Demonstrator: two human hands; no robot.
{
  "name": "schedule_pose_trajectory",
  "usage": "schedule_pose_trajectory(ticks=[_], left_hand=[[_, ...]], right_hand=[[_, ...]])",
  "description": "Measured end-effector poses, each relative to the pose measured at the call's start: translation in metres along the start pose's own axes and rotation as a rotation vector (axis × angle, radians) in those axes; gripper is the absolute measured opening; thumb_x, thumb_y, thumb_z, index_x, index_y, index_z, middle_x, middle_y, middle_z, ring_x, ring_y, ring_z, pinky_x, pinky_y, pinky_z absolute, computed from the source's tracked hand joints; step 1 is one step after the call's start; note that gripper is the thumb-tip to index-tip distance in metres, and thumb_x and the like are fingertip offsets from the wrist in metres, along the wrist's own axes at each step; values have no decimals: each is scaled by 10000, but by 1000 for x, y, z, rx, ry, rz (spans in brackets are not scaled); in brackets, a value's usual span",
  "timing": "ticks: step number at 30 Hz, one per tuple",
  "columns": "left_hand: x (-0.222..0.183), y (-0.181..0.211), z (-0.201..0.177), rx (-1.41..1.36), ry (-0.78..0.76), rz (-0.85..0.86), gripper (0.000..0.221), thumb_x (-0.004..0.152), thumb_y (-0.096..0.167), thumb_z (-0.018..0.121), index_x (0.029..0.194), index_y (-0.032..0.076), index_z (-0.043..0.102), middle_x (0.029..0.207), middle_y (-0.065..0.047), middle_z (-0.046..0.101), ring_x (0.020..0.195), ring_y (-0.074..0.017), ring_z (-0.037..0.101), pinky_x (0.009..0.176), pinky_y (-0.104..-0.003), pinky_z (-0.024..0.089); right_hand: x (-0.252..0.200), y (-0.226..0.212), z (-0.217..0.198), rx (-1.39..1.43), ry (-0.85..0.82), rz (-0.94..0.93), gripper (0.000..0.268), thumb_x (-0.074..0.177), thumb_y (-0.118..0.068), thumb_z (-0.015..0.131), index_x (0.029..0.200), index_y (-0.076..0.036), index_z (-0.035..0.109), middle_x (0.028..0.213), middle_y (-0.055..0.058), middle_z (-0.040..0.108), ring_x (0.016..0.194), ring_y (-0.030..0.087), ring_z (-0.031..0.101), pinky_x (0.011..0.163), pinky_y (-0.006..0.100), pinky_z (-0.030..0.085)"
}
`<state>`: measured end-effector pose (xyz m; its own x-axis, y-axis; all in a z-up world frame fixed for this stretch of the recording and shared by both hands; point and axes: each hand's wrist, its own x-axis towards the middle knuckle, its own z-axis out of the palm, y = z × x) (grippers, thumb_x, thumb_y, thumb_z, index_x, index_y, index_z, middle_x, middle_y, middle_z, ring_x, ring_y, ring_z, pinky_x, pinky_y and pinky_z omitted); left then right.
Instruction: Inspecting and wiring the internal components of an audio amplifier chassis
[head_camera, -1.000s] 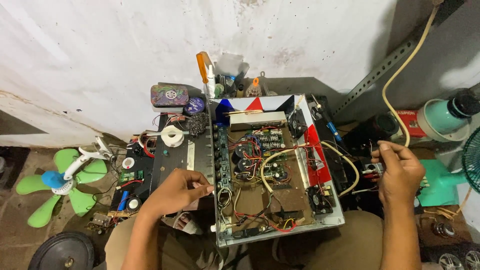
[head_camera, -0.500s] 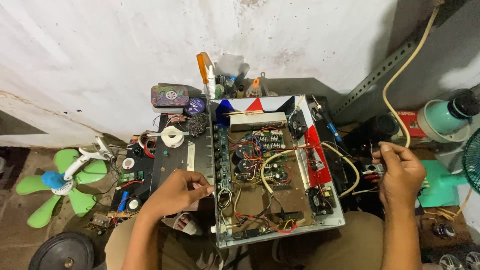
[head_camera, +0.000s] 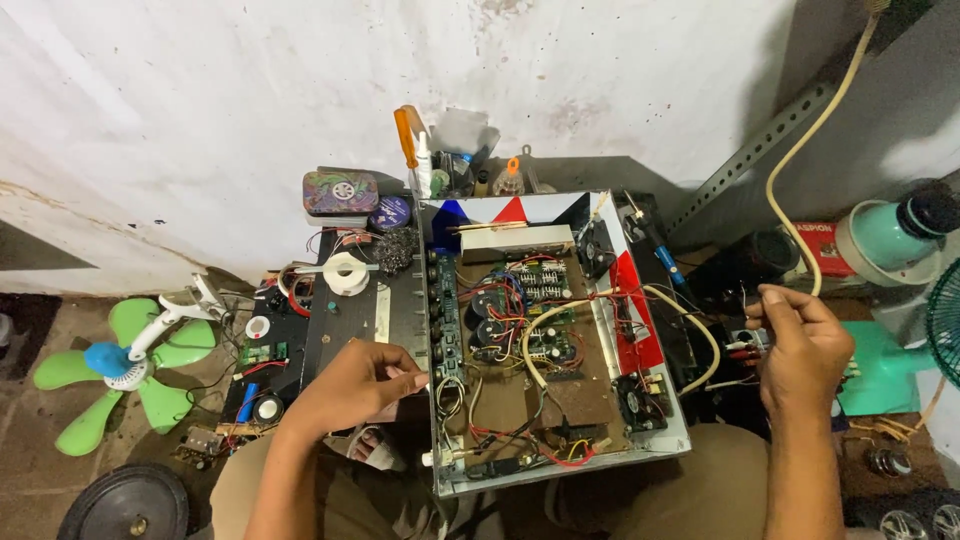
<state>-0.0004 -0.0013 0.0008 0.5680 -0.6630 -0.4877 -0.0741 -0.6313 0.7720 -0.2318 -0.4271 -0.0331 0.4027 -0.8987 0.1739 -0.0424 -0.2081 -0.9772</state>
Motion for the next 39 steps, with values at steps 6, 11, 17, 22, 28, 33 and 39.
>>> schedule_pose_trajectory(ticks=[6,11,17,22,28,33,39], left_hand=[[1,-2,0,-9,-1,19,275,946,302,757,824,63,817,644,-35,656,508,-117,363,542,-318,292],[0,0,0,-27,-15,-9,258,960,303,739,884,70,821,667,-48,660,517,-132,366,559,-341,309],[0,0,1,-13,-6,12,262,949,296,743,866,65,834,702,-42,718,517,-118,380,542,-317,304],[0,1,0,-14,-16,-25,247,962,280,743,912,61,848,591,-48,625,459,-115,329,504,-313,257],[-2,9,-1,-14,-18,-56,249,953,289,736,905,68,840,775,-51,760,498,-119,356,534,-310,283],[0,3,0,-16,-17,-33,242,953,291,735,916,79,846,750,-56,735,535,-133,393,566,-338,329],[3,-1,1,-40,-15,-17,243,950,269,751,871,55,835,681,-48,672,489,-117,365,520,-315,287]], right_hand=[[-2,-5,2,-5,12,11,106,1069,-129,674,1123,-46,710,882,50,683,756,91,632,717,185,541],[-1,-2,1,-7,8,5,98,1079,-116,673,1121,-35,708,882,54,677,779,100,635,728,199,548],[-1,-2,1,-25,20,13,108,1069,-129,685,1127,-42,713,879,56,683,763,100,634,720,203,551],[4,7,-2,-11,24,-2,97,1069,-133,700,1118,-51,717,879,63,689,723,101,621,698,206,535],[1,1,-2,-33,19,-5,111,1066,-127,691,1124,-34,712,877,65,681,779,107,639,739,208,557],[6,10,-5,-13,7,-11,107,1068,-118,681,1117,-26,705,886,75,685,763,116,630,724,210,546],[4,5,-3,-23,22,9,113,1059,-138,683,1114,-44,713,870,72,683,731,110,616,681,211,522]])
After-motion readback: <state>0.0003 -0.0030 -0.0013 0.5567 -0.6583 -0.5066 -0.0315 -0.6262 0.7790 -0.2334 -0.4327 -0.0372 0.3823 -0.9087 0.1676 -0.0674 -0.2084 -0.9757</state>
